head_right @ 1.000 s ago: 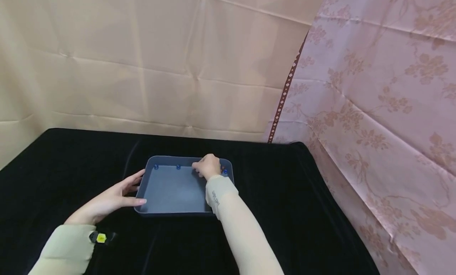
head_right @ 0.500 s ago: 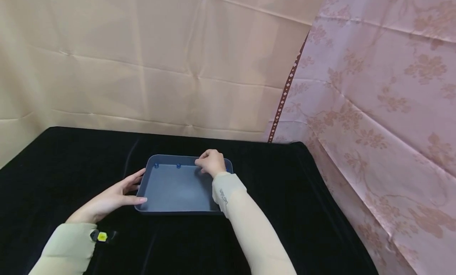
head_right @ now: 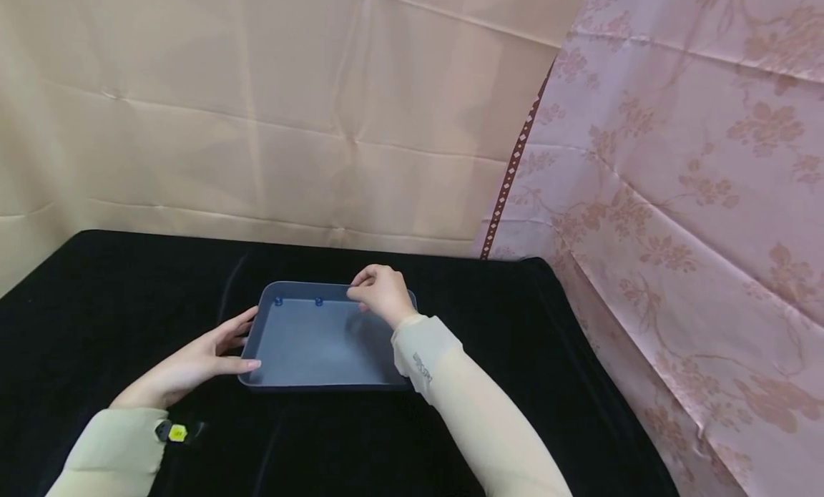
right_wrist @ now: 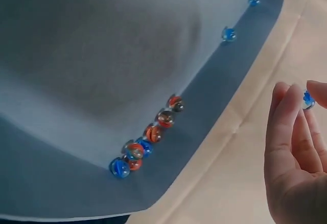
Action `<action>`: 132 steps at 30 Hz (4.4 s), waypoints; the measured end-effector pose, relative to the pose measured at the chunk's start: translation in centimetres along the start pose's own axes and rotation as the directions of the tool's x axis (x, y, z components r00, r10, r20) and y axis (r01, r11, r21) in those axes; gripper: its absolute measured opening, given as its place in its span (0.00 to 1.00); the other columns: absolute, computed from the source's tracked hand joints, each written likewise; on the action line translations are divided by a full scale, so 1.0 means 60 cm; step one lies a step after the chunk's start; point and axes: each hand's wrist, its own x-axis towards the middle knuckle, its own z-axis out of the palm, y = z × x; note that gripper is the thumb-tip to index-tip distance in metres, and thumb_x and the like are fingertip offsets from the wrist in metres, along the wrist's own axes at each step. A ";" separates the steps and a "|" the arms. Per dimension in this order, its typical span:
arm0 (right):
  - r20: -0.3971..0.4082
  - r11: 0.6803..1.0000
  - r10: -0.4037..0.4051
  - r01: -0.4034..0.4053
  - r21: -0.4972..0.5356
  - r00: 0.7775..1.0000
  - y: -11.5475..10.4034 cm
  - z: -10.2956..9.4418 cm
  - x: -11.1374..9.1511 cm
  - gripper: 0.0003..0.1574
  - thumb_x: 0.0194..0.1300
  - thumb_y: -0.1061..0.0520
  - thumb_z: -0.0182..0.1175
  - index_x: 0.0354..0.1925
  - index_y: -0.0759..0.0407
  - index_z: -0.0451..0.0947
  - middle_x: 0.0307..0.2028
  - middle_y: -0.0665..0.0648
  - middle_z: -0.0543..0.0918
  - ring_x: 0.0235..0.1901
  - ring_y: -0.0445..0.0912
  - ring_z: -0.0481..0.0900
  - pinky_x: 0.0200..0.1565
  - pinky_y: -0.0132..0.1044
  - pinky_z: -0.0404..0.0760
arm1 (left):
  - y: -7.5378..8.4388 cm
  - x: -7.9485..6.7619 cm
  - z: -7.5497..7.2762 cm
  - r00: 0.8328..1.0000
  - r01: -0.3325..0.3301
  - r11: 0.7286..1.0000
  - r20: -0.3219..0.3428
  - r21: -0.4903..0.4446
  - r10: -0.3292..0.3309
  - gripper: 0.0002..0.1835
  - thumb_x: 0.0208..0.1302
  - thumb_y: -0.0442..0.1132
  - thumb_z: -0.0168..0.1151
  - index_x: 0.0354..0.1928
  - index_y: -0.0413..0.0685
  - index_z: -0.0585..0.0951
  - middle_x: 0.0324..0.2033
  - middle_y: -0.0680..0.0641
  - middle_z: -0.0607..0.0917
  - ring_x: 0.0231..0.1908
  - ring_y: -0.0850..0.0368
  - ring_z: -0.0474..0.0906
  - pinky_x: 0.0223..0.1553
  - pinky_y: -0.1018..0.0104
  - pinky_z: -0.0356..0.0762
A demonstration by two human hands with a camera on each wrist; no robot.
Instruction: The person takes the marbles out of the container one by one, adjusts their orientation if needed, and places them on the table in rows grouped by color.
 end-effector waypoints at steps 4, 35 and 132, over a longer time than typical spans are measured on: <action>0.001 0.999 -0.035 0.035 0.017 0.999 -0.007 -0.002 -0.014 0.09 0.64 0.58 0.66 0.42 0.60 0.81 0.37 0.57 0.89 0.36 0.58 0.88 0.45 0.48 0.87 | 0.001 -0.002 -0.002 1.000 0.002 1.000 0.002 -0.007 -0.002 0.50 0.65 0.42 0.63 0.80 0.53 0.41 0.76 0.31 0.48 0.71 0.28 0.50 0.66 0.29 0.59; 0.090 0.970 -0.197 0.180 0.165 0.976 -0.002 0.032 -0.111 0.10 0.62 0.59 0.67 0.42 0.61 0.82 0.38 0.59 0.89 0.28 0.45 0.85 0.34 0.43 0.88 | 0.000 -0.002 0.000 1.000 0.007 1.000 -0.016 -0.005 -0.007 0.50 0.64 0.43 0.64 0.79 0.52 0.43 0.76 0.32 0.51 0.72 0.29 0.51 0.66 0.30 0.59; 0.558 0.988 -0.084 -0.003 0.154 0.826 0.064 0.126 -0.193 0.05 0.59 0.64 0.66 0.36 0.64 0.84 0.29 0.57 0.89 0.21 0.37 0.80 0.25 0.26 0.82 | -0.008 0.001 0.005 1.000 -0.018 1.000 -0.017 0.004 0.018 0.49 0.66 0.45 0.63 0.79 0.52 0.43 0.76 0.33 0.51 0.71 0.30 0.53 0.66 0.29 0.60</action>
